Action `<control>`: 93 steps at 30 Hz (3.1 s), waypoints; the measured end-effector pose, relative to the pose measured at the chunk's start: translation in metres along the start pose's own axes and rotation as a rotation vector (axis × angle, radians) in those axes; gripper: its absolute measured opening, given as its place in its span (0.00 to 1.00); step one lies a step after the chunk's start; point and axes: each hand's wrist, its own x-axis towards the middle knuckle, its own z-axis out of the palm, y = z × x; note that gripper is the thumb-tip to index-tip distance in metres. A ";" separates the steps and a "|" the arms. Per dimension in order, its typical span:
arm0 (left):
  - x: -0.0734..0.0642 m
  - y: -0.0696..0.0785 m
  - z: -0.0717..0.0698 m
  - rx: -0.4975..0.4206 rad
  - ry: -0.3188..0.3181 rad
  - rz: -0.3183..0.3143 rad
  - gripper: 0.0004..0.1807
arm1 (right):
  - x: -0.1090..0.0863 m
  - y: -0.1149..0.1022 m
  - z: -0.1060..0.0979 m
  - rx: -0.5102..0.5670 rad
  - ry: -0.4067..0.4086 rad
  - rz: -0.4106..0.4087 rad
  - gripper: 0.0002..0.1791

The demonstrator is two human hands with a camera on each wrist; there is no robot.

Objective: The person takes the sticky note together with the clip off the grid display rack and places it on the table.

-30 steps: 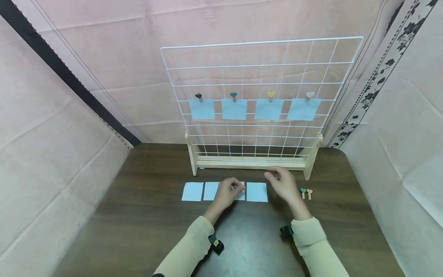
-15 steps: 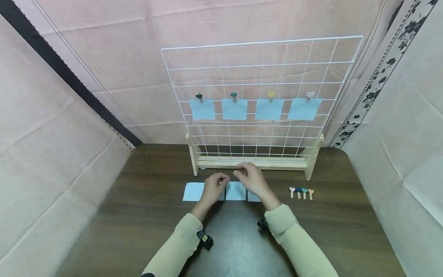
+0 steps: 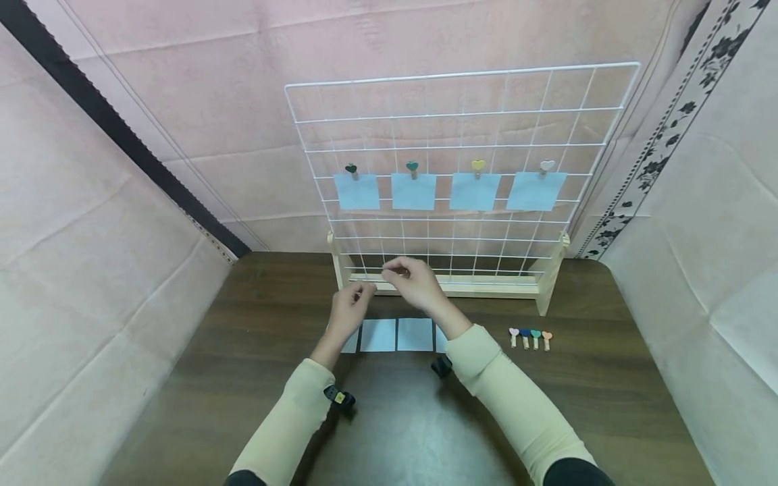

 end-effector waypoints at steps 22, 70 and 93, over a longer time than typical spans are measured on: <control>0.051 0.020 -0.045 -0.148 0.177 -0.007 0.16 | 0.067 -0.080 -0.042 -0.102 0.099 -0.200 0.17; 0.114 0.078 -0.056 -0.291 0.365 -0.016 0.13 | 0.116 -0.142 -0.041 -0.416 0.192 -0.325 0.10; 0.105 0.076 -0.060 -0.308 0.379 -0.017 0.12 | 0.109 -0.144 -0.042 -0.242 0.227 -0.345 0.12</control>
